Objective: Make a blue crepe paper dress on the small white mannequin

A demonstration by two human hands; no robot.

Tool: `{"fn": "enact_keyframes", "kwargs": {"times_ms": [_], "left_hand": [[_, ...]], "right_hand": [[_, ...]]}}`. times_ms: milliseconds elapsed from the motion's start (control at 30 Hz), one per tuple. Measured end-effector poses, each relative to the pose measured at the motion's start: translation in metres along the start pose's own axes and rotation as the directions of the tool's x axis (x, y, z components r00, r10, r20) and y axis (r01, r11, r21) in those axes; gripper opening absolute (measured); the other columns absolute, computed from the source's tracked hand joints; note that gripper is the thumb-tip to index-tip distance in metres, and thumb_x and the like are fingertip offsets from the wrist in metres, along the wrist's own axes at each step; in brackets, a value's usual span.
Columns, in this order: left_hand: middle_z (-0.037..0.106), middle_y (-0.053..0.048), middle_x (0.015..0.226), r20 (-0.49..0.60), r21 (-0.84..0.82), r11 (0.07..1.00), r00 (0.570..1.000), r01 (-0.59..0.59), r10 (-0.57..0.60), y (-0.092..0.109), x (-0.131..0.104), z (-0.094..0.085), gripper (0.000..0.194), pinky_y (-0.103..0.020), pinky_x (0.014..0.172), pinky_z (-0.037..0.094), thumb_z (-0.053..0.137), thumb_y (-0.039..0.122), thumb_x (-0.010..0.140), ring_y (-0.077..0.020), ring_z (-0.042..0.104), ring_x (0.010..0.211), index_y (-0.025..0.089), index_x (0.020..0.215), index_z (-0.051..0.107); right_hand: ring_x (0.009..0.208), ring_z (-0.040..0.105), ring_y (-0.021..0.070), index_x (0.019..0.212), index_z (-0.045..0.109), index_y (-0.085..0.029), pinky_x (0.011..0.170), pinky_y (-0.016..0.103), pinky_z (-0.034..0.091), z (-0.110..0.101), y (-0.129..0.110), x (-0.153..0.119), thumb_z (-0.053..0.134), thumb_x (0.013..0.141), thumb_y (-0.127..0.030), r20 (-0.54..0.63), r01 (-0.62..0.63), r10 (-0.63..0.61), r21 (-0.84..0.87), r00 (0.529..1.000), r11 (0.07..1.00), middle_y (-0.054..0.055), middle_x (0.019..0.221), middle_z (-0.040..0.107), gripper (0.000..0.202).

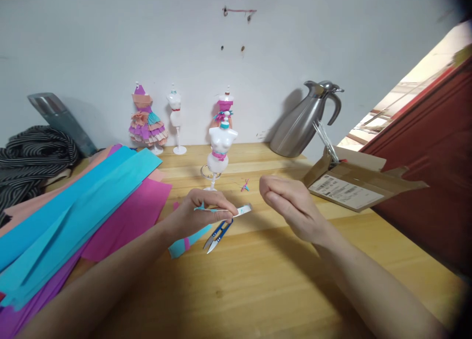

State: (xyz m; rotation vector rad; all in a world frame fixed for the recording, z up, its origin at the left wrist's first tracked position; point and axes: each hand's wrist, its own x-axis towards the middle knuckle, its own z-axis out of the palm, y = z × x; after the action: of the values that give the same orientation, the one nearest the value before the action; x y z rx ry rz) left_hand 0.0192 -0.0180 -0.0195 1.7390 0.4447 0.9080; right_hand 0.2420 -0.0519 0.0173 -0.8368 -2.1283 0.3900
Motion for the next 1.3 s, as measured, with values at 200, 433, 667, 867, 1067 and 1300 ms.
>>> {"fn": "enact_keyframes", "kwargs": {"times_ms": [200, 433, 667, 867, 1067, 1300], "left_hand": [[0.070, -0.008, 0.070, 0.026, 0.002, 1.000, 1.000, -0.010, 0.010, -0.001, -0.001, -0.001, 0.024, -0.031, 0.068, 0.048, 0.069, 0.038, 0.080, -0.0158, 0.061, 0.068, 0.015, 0.080, 0.076], [0.070, -0.008, 0.072, 0.059, 0.016, 1.000, 0.998, -0.004, 0.003, 0.002, -0.001, -0.001, 0.019, -0.030, 0.068, 0.046, 0.069, 0.032, 0.080, -0.0155, 0.061, 0.068, 0.015, 0.080, 0.077], [0.070, -0.007, 0.073, 0.148, 0.066, 0.998, 0.989, 0.000, -0.009, -0.001, -0.002, 0.000, 0.016, -0.029, 0.067, 0.045, 0.067, 0.027, 0.082, -0.0145, 0.061, 0.068, 0.014, 0.084, 0.076], [0.071, -0.008, 0.075, 0.150, 0.059, 0.998, 0.989, 0.006, -0.015, -0.002, -0.002, 0.000, 0.019, -0.028, 0.067, 0.046, 0.066, 0.030, 0.083, -0.0148, 0.061, 0.068, 0.014, 0.083, 0.076], [0.071, -0.008, 0.075, 0.095, 0.059, 0.998, 0.995, 0.032, -0.038, 0.000, -0.001, -0.001, 0.021, -0.029, 0.069, 0.046, 0.067, 0.033, 0.082, -0.0150, 0.060, 0.069, 0.014, 0.081, 0.076], [0.070, -0.008, 0.072, 0.072, 0.032, 0.999, 0.996, 0.042, -0.044, 0.000, 0.000, 0.000, 0.022, -0.029, 0.067, 0.045, 0.068, 0.033, 0.080, -0.0144, 0.059, 0.067, 0.013, 0.080, 0.076]], "right_hand": [[0.064, 0.050, 0.0125, 0.076, 0.061, -0.015, 0.061, 0.027, 0.040, -0.009, 0.023, 0.007, 0.056, 0.091, -0.028, 0.234, -0.060, 0.021, 0.159, 0.972, 0.986, 0.002, 0.071, 0.056, 0.020], [0.065, 0.050, 0.0127, 0.077, 0.061, -0.015, 0.064, 0.028, 0.039, -0.005, 0.030, 0.005, 0.054, 0.093, -0.033, 0.312, -0.017, -0.044, 0.191, 0.949, 0.981, 0.003, 0.072, 0.056, 0.024], [0.066, 0.041, 0.0132, 0.077, 0.044, -0.019, 0.063, 0.027, 0.035, 0.003, 0.011, 0.006, 0.031, 0.101, -0.036, 0.367, 0.077, -0.084, 0.035, 0.926, 0.996, 0.000, 0.072, 0.044, 0.032], [0.061, 0.036, 0.0123, 0.073, 0.036, -0.021, 0.061, 0.028, 0.033, 0.002, 0.011, 0.005, 0.030, 0.100, -0.041, 0.236, -0.056, 0.028, 0.112, 0.971, 0.992, -0.003, 0.067, 0.037, 0.035], [0.054, 0.034, 0.0100, 0.064, 0.038, -0.020, 0.060, 0.028, 0.035, 0.001, 0.010, 0.005, 0.039, 0.098, -0.035, 0.226, 0.035, -0.053, 0.081, 0.973, 0.996, -0.005, 0.060, 0.033, 0.038], [0.063, 0.053, 0.0115, 0.080, 0.064, -0.015, 0.060, 0.025, 0.043, 0.001, 0.009, 0.005, 0.057, 0.091, -0.021, 0.204, 0.095, -0.121, 0.134, 0.971, 0.986, 0.002, 0.070, 0.057, 0.015]]}}
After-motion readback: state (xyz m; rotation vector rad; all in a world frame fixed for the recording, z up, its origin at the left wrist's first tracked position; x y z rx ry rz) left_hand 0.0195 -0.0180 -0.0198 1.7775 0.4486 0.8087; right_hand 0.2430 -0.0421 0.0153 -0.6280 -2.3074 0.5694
